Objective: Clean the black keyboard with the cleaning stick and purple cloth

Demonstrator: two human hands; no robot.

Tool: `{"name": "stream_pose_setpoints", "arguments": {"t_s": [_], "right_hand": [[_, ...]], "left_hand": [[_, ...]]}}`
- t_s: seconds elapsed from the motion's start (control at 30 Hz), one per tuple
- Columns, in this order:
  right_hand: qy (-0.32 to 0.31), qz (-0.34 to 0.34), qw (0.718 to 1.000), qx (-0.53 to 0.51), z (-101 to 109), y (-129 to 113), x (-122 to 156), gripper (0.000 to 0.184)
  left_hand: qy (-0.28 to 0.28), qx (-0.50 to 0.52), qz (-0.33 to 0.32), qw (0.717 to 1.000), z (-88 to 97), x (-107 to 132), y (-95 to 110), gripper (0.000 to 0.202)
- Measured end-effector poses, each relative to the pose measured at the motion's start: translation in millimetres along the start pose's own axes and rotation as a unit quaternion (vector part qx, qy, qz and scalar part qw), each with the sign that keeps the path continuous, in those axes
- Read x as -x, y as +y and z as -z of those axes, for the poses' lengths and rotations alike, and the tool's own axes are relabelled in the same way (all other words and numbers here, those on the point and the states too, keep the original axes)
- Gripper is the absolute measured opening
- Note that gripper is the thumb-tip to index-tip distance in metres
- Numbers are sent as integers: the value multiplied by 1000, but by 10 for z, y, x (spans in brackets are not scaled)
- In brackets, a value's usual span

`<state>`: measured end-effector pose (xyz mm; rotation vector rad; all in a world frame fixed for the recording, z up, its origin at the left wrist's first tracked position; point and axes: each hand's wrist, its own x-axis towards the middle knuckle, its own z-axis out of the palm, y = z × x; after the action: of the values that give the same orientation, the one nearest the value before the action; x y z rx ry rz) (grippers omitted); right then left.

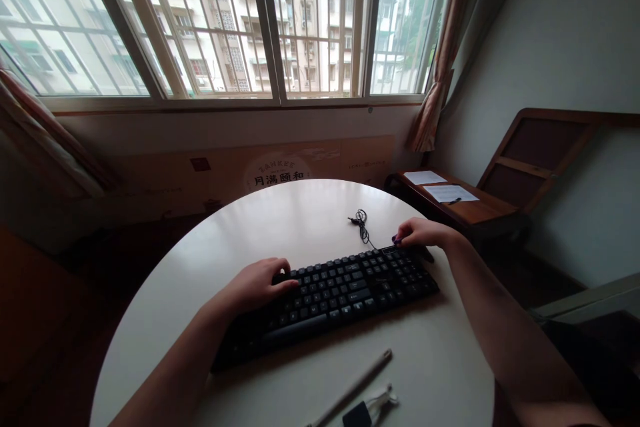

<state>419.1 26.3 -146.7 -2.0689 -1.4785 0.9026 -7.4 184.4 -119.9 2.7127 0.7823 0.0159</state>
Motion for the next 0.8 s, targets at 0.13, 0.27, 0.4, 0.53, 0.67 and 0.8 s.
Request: {"name": "stream_pose_setpoints", "arguments": {"t_s": [0.13,0.27,0.4,0.53,0.67,0.8], "right_hand": [[11,-6,1000,-4,48,58,37,27],[17,8,1000,-5,7,-32,74,27],[10,44,999,-1,-185,-284,47,29],[9,67,998,9,-313,-434,28,26],[50,43,997,31,-211,-330,87,23],[165,16,985,56,-26,-224,197,17]], "left_hand": [[11,5,-3,1000,-17,-1,-21,45],[18,8,-2,1000,-21,4,-21,45],[16,6,-4,1000,-12,4,-18,44],[12,0,-5,1000,-14,5,-7,44],[16,-9,-5,1000,-13,5,-19,43],[49,-52,36,997,37,-2,-175,48]]}}
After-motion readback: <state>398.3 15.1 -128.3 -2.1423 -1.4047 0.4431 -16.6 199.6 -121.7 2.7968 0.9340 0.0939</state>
